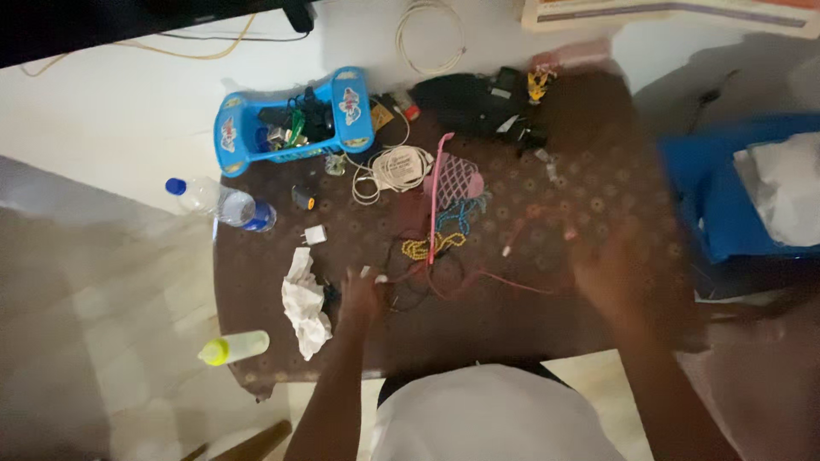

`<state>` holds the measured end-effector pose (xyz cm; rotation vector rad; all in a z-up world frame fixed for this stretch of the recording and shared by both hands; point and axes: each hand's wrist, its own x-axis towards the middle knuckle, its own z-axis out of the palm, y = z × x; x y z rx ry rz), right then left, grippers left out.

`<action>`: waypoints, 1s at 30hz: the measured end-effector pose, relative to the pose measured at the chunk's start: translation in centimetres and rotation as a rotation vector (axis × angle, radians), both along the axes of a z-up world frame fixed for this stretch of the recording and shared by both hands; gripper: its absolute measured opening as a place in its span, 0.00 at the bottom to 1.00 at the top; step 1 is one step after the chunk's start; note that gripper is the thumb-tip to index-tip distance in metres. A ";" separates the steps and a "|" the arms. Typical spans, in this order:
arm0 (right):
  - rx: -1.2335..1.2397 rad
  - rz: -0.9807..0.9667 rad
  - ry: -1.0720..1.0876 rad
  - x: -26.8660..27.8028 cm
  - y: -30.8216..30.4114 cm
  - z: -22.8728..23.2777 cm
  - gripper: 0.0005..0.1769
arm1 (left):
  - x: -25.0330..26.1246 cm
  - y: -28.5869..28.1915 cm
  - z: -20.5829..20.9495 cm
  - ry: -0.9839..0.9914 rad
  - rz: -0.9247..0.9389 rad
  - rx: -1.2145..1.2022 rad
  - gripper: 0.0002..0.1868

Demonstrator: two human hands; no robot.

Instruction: The person organizes various items on a table, including coiling a cable, hanging a necklace and strings on a wall calendar, and placing small objects into a plastic toy tray.

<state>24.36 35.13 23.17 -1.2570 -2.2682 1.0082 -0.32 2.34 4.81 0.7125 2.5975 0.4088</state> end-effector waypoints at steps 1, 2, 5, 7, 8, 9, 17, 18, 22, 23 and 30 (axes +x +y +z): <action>0.069 0.102 -0.030 0.0 -0.9 -0.1 0.35 | 0.6 0.5 0.6 0.097 -0.084 0.021 0.19; 0.139 0.205 -0.059 -0.3 -2.1 -0.1 0.34 | 1.7 1.0 1.6 0.106 -0.076 0.058 0.19; 0.242 0.554 0.114 -2.9 -6.2 -0.2 0.31 | 5.9 3.7 6.8 0.048 -0.059 0.253 0.22; 0.179 0.744 0.276 -4.5 -9.0 -0.8 0.29 | 8.6 5.5 9.9 0.041 -0.099 0.363 0.23; 0.164 0.793 0.207 -5.4 -10.3 -1.3 0.28 | 9.4 6.2 11.0 0.070 -0.124 0.418 0.26; 0.152 0.845 0.141 -5.9 -10.8 -1.7 0.27 | 9.9 6.6 11.8 0.091 -0.112 0.478 0.27; 0.279 0.687 -0.012 -3.5 -5.2 -4.7 0.09 | 8.7 3.4 9.8 0.054 0.377 0.400 0.28; 0.331 0.683 0.068 -3.4 -4.4 -4.3 0.09 | 8.2 2.6 9.7 0.067 0.354 0.383 0.29; 0.052 0.593 -0.206 -2.6 -3.6 0.1 0.18 | 5.9 1.3 9.4 0.022 0.346 0.246 0.33; 0.061 0.597 -0.125 -2.3 -4.1 1.2 0.19 | 5.4 1.7 9.0 -0.022 0.358 0.198 0.34; 0.077 0.618 -0.050 -3.1 -7.3 2.8 0.16 | 3.0 3.3 6.3 -0.085 0.254 -0.105 0.37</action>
